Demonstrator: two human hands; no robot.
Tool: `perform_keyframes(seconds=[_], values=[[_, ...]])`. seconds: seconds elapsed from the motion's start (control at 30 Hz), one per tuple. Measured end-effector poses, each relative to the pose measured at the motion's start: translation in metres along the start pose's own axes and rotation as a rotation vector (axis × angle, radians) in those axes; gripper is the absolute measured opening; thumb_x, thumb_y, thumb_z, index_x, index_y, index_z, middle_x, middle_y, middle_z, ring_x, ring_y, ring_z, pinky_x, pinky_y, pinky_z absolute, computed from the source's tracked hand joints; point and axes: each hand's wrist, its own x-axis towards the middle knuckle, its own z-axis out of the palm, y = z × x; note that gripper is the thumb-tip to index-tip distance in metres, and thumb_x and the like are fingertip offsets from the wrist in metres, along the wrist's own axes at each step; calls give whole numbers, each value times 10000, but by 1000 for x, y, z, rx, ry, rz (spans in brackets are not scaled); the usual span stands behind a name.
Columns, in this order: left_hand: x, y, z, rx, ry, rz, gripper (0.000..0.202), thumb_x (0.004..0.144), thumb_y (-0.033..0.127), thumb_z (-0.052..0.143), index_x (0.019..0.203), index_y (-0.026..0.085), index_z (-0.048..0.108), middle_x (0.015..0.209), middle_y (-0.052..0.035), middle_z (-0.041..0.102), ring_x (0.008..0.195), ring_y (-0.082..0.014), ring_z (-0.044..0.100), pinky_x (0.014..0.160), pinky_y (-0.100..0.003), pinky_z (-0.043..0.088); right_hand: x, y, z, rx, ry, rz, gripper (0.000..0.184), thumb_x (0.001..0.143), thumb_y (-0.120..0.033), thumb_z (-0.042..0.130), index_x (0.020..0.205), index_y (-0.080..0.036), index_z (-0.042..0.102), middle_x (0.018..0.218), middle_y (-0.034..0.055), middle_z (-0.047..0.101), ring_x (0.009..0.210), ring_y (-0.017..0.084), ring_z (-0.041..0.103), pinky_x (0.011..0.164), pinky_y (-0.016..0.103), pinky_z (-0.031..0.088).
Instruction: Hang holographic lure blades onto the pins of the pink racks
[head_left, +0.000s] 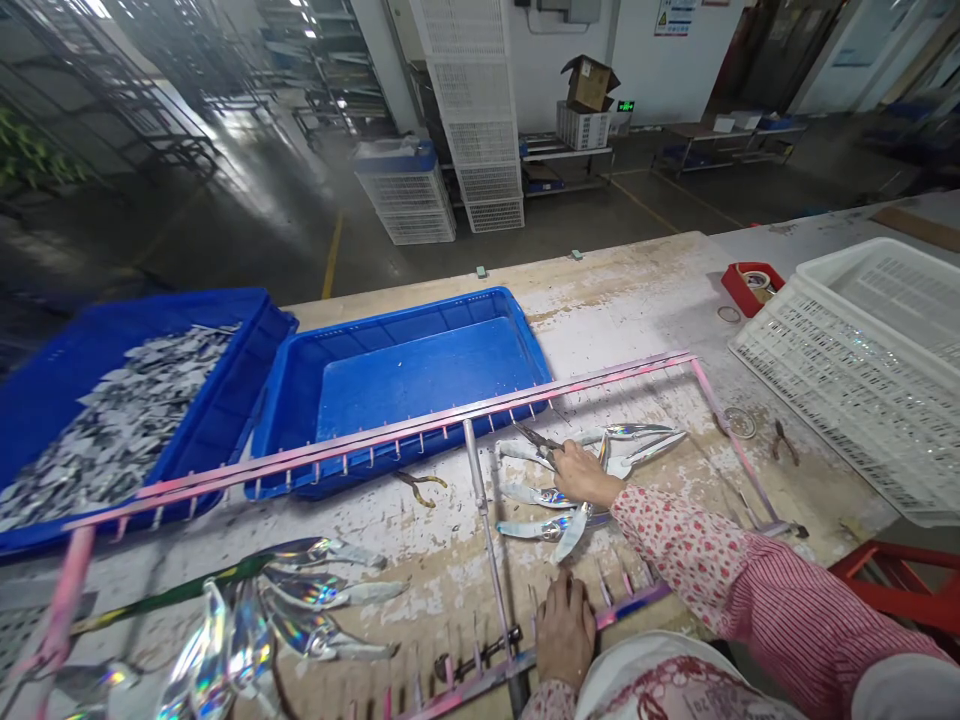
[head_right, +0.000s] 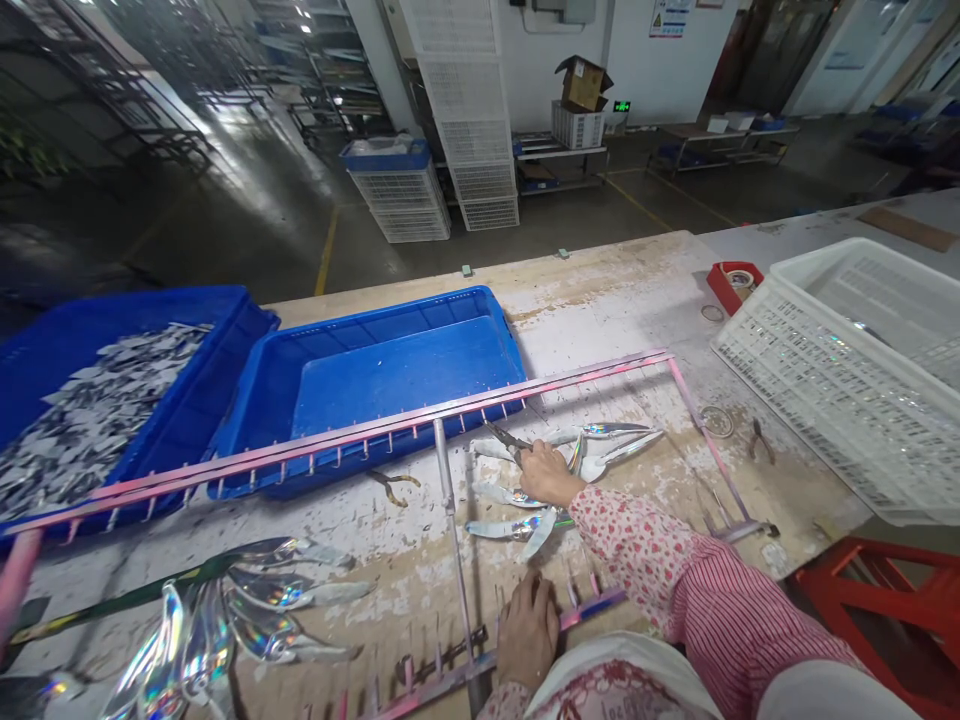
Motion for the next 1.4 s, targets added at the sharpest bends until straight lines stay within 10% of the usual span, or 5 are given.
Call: perform_keyframes(seconds=[0.13,0.43,0.77,1.2,1.4], values=[[1,1,-2,9,-12,-22,279,853,212,559,1110,277,646,1297,0,597,1122,-184,547,908,-340,409,4,4,1,200,44,33,231,800,-199,526,1005,-126,603,1087,181,550,1034,299,540,854,410,425],[-1,-2,8,7,-6,-22,284,859,242,566,1129,278,648,1306,-18,594,1151,-191,535,914,-335,407,-5,-41,30,1697,-122,-46,264,857,-391,334,898,-190,499,882,47,555,678,106,462,620,211,389],[-3,-2,9,30,-25,-22,292,876,224,534,1144,277,639,1312,-34,579,1162,-190,523,927,-338,405,-37,17,38,707,-138,-124,157,643,-131,588,787,-174,635,834,38,574,838,188,524,777,283,394],[-2,-4,11,14,-22,-10,290,866,256,555,1140,272,648,1320,-33,571,1140,-195,523,930,-331,401,-4,-7,6,1647,-430,303,403,602,-194,636,1004,-181,609,934,22,598,838,148,602,662,271,494],[-3,-4,12,20,-17,-20,297,869,234,547,1147,281,641,1322,-35,573,1158,-197,521,935,-342,405,5,-10,10,1253,-298,240,238,728,-197,545,959,-162,593,837,34,600,658,111,537,582,229,408]])
